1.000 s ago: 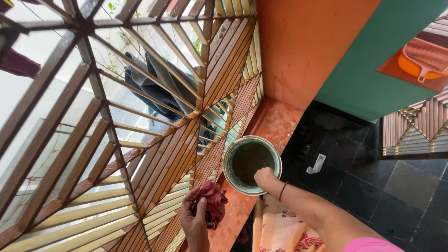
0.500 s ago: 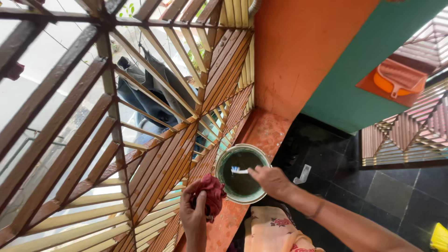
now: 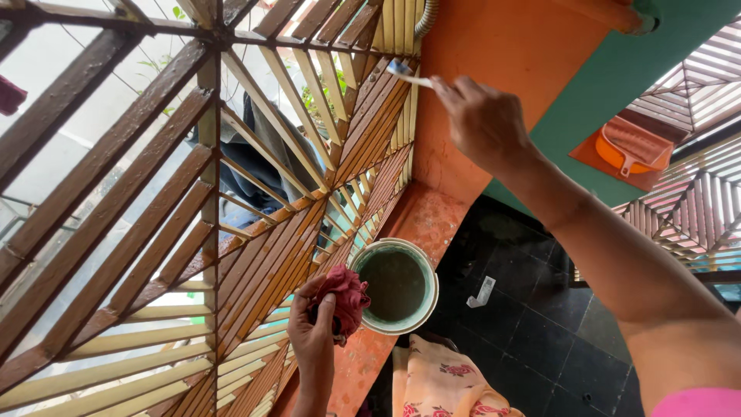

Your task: The person is painting a wooden slatted screen using a paintbrush and a bucket of paint, while holding a cloth in their other hand.

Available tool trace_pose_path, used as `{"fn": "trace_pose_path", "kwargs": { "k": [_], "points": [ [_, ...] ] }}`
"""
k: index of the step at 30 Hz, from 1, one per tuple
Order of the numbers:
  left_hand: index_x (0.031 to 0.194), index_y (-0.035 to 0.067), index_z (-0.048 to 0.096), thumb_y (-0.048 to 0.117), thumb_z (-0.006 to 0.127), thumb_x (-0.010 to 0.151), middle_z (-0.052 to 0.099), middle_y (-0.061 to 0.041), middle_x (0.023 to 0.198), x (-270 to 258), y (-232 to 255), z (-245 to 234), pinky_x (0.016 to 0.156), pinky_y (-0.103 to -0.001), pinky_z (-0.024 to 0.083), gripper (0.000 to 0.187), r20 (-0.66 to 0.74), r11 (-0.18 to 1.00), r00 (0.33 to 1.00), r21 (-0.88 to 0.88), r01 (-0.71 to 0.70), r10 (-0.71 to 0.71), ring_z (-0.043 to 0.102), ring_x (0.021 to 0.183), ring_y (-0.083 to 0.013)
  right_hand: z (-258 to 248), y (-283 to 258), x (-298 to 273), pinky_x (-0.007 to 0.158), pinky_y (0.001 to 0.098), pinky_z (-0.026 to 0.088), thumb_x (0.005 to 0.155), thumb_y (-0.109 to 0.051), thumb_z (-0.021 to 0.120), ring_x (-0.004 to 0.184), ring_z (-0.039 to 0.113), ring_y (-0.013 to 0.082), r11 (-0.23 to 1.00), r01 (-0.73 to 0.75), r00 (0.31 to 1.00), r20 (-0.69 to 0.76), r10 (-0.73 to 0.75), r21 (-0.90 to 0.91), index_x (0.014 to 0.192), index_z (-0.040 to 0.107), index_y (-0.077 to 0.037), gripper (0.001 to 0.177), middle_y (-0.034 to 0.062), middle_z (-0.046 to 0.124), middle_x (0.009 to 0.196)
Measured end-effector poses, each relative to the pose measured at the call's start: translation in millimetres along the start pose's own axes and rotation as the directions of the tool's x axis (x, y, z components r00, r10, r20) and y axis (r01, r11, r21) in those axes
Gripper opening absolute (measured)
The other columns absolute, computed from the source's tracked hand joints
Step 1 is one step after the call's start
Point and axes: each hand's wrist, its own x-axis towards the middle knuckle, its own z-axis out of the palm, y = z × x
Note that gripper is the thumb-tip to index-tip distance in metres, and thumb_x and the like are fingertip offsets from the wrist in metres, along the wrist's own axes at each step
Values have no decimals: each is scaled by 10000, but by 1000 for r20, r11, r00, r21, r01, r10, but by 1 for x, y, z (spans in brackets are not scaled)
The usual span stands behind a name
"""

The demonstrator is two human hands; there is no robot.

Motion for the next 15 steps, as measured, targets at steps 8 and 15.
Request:
{"fn": "trace_pose_path", "kwargs": {
  "k": [8, 15],
  "points": [
    [1249, 5, 620, 43, 574, 975, 715, -124, 1122, 13, -5, -4, 625, -275, 549, 281, 0, 994, 997, -80, -75, 75, 705, 871, -170, 12, 1, -7, 487, 390, 512, 958, -7, 602, 542, 592, 221, 984, -152, 986, 77, 145, 97, 1342, 689, -29, 395, 108, 657, 837],
    [1221, 6, 625, 38, 565, 959, 713, -115, 1125, 12, -4, 5, 755, -340, 627, 271, -1, 995, 999, -91, -39, 39, 737, 949, -190, -4, 7, 11, 507, 417, 515, 956, -33, 624, 579, 621, 276, 979, -175, 982, 97, 165, 104, 1282, 721, -55, 341, 104, 660, 821]
  ]
}}
